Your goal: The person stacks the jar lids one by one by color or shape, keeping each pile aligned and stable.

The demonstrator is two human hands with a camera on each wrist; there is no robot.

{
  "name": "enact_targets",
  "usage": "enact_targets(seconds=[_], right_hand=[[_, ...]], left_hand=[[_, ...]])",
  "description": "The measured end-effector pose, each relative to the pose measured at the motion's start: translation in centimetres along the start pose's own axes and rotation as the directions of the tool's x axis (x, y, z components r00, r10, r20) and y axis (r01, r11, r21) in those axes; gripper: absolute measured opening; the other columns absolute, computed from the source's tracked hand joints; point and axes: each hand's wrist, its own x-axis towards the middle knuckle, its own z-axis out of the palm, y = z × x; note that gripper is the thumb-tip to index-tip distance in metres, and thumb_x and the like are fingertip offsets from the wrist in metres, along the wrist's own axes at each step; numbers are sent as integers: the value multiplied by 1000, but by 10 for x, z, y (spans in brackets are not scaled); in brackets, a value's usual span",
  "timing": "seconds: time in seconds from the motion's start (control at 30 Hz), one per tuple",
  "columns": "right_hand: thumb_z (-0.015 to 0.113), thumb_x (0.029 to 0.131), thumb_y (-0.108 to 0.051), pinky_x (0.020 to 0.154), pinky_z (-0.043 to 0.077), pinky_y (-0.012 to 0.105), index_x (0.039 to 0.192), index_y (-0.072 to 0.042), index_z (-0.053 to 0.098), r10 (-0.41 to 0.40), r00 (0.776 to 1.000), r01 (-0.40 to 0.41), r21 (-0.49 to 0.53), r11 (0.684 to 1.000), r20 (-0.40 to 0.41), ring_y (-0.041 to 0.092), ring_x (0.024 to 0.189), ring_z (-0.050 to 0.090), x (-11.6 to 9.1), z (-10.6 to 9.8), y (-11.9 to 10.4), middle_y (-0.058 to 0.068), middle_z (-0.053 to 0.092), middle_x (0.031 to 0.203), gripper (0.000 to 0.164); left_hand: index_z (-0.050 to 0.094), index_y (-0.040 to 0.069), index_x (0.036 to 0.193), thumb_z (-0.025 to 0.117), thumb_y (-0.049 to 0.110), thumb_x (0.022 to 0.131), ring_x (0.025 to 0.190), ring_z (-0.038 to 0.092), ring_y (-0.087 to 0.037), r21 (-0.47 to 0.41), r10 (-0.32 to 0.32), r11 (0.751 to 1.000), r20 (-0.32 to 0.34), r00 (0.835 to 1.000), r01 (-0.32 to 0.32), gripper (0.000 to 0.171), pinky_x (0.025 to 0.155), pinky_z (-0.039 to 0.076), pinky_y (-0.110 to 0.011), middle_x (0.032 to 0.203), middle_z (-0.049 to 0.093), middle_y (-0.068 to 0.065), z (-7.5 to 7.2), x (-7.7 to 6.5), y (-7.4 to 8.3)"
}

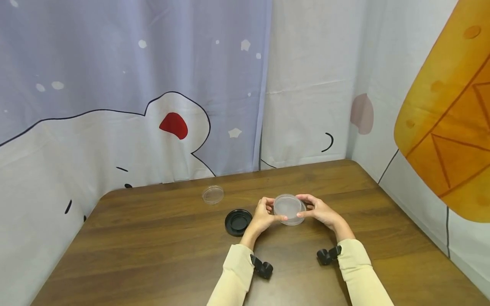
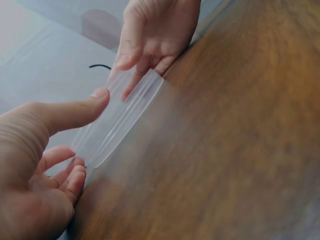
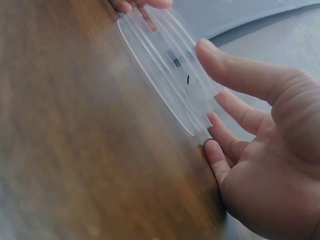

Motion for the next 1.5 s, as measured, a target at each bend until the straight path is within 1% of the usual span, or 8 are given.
enact_targets(seconds=[0.1, 0.27, 0.47, 0.7, 0.83, 1.07, 1.33, 1.5], right_hand=[[75, 83, -11, 110, 33, 57, 140, 5, 41, 14, 1000, -14, 2, 1000, 2, 43, 130, 39, 0, 0, 0, 28, 42, 142, 69], [75, 83, -11, 109, 34, 57, 141, 5, 40, 32, 999, -32, -7, 999, 14, 43, 131, 39, 0, 1, 1, 28, 41, 143, 70], [75, 83, -11, 107, 36, 54, 140, 5, 41, 22, 1000, -22, -17, 1000, 11, 42, 129, 41, 1, 4, 2, 28, 43, 142, 68], [76, 83, -13, 104, 40, 49, 140, 5, 41, 37, 999, -37, -31, 999, 6, 43, 128, 43, 2, 3, 1, 28, 43, 142, 69], [75, 83, -10, 103, 40, 49, 140, 6, 40, 44, 999, -44, -29, 999, 4, 45, 128, 44, 1, 2, 0, 29, 42, 142, 69], [74, 83, -9, 109, 33, 59, 141, 8, 36, 57, 998, -57, -27, 998, 28, 51, 134, 34, 1, 4, 1, 30, 37, 145, 72], [75, 82, -9, 107, 36, 55, 141, 9, 35, 47, 999, -46, -41, 998, 24, 49, 132, 36, 2, 3, 2, 31, 37, 144, 74], [72, 86, -12, 111, 32, 58, 141, 10, 34, 53, 999, -52, -32, 998, 8, 50, 134, 33, 1, 3, -1, 31, 35, 145, 70]], left_hand=[[52, 0, 121, 87, 12, 69, 96, 43, -17, 44, 14, 999, 0, 1000, -14, 63, 84, 37, -27, 114, 50, -13, -1, 0, -1], [53, 1, 117, 88, 14, 69, 97, 46, -17, 97, 11, 995, 0, 1000, -11, 61, 85, 39, -27, 112, 51, -12, -1, -1, -3], [54, 1, 116, 88, 16, 68, 100, 47, -18, 125, 13, 992, 1, 1000, -13, 60, 88, 42, -30, 111, 52, -12, -2, -2, -4], [54, 0, 121, 87, 17, 69, 105, 51, -21, 160, 23, 987, 6, 1000, -23, 63, 92, 45, -33, 118, 55, -13, -1, -1, -2], [54, 0, 122, 87, 17, 69, 106, 51, -22, 173, 32, 984, 7, 999, -33, 65, 92, 46, -34, 117, 56, -14, 0, -2, 0], [55, 0, 125, 87, 18, 70, 106, 52, -22, 182, 35, 983, 10, 999, -36, 67, 92, 46, -33, 117, 57, -13, 0, -3, -2], [54, 0, 128, 87, 19, 70, 108, 53, -22, 178, 34, 983, 10, 999, -35, 70, 94, 47, -34, 119, 57, -13, 1, -1, -2], [53, -1, 130, 87, 19, 70, 109, 52, -22, 177, 34, 984, 13, 999, -36, 72, 95, 47, -34, 121, 57, -14, 1, -1, -1]])
